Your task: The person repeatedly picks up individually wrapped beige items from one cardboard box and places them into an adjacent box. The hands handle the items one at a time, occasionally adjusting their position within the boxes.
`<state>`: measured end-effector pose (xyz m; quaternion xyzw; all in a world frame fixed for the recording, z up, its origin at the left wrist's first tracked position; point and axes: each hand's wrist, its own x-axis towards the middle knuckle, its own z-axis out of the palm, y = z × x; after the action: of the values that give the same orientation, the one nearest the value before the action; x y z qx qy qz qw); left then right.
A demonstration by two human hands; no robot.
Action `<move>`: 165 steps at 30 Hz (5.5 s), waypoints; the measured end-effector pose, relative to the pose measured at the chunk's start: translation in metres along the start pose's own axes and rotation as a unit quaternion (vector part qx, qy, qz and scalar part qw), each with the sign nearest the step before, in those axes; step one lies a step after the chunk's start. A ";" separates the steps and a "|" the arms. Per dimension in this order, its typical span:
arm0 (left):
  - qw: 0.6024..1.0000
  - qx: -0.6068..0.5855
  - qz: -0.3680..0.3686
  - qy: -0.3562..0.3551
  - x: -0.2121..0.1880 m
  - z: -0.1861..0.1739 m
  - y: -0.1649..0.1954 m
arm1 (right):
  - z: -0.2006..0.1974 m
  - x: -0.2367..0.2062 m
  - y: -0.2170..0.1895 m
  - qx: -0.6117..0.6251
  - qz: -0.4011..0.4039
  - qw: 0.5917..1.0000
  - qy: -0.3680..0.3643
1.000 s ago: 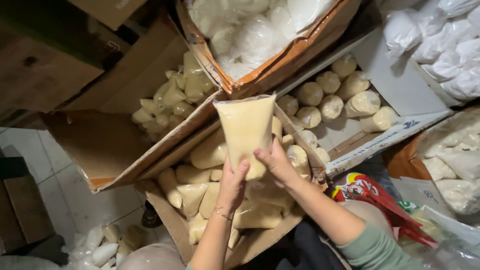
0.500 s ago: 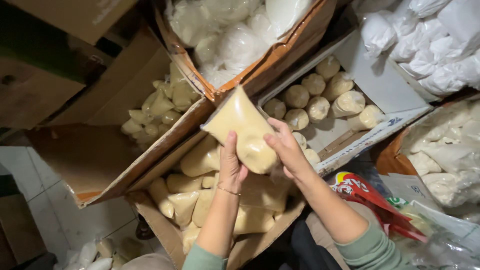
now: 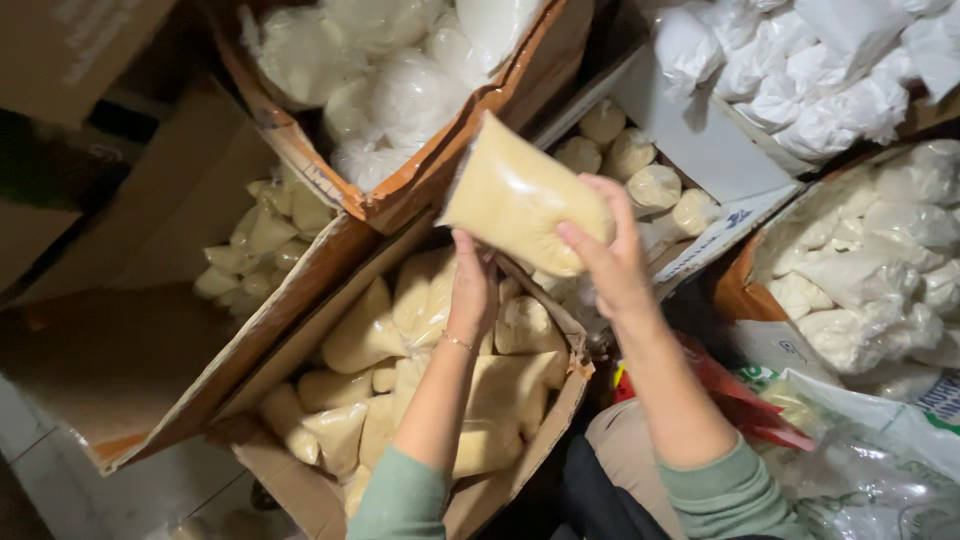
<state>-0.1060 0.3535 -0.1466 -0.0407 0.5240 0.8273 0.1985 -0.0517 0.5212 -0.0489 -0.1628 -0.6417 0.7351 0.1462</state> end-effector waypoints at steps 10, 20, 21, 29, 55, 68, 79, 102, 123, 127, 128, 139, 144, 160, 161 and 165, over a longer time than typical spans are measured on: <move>0.648 0.699 0.303 -0.021 0.055 0.016 -0.009 | -0.095 0.031 0.019 -0.536 0.006 0.839 0.088; 0.547 0.752 0.290 -0.228 0.097 0.021 -0.021 | -0.115 0.066 0.108 -0.580 0.264 0.770 0.030; 0.578 0.743 0.264 -0.210 0.098 0.023 -0.017 | -0.116 0.072 0.114 -0.582 0.265 0.768 0.033; 0.658 0.726 0.155 -0.128 0.086 0.043 0.008 | -0.127 0.093 0.156 -0.676 0.212 0.699 -0.092; 0.683 0.683 0.238 -0.102 0.087 0.038 0.007 | -0.104 0.118 0.239 -0.535 0.208 0.807 -0.138; 0.680 0.693 0.215 -0.109 0.091 0.043 0.010 | -0.095 0.109 0.296 -0.082 0.392 0.839 0.369; 0.681 0.682 0.242 -0.109 0.096 0.041 0.008 | -0.120 0.100 0.329 0.143 0.291 0.929 0.181; 0.683 0.675 0.264 -0.087 0.081 0.038 0.008 | -0.072 0.122 0.197 -0.068 0.361 0.896 0.248; 0.730 0.622 0.281 -0.043 -0.078 -0.053 0.010 | -0.104 0.082 0.195 -0.545 0.093 0.834 0.005; 0.718 0.644 0.254 -0.076 -0.116 -0.067 0.004 | -0.088 0.078 0.210 -0.536 0.019 0.843 -0.037; 0.707 0.652 0.251 -0.110 -0.122 -0.068 0.003 | -0.086 0.077 0.213 -0.534 -0.024 0.844 -0.040; 0.528 0.790 0.228 -0.212 -0.153 -0.082 0.012 | -0.072 0.074 0.229 -0.707 0.058 0.668 -0.223; 0.583 0.755 0.178 -0.244 -0.151 -0.085 0.013 | -0.070 0.074 0.230 -0.688 0.056 0.676 -0.257; 0.862 0.500 0.035 -0.079 -0.183 -0.072 0.071 | -0.078 0.100 0.214 -0.668 0.090 0.714 -0.190; 0.876 0.477 0.014 -0.067 -0.182 -0.068 0.074 | -0.079 0.099 0.209 -0.621 0.026 0.775 -0.115; 0.925 0.378 -0.037 -0.017 -0.148 -0.031 0.068 | -0.070 0.093 0.167 -0.198 0.125 0.971 -0.043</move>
<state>0.0006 0.2587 -0.0616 0.0316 0.7925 0.5603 0.2388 -0.1072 0.6009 -0.2278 -0.2356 -0.7547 0.6122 -0.0103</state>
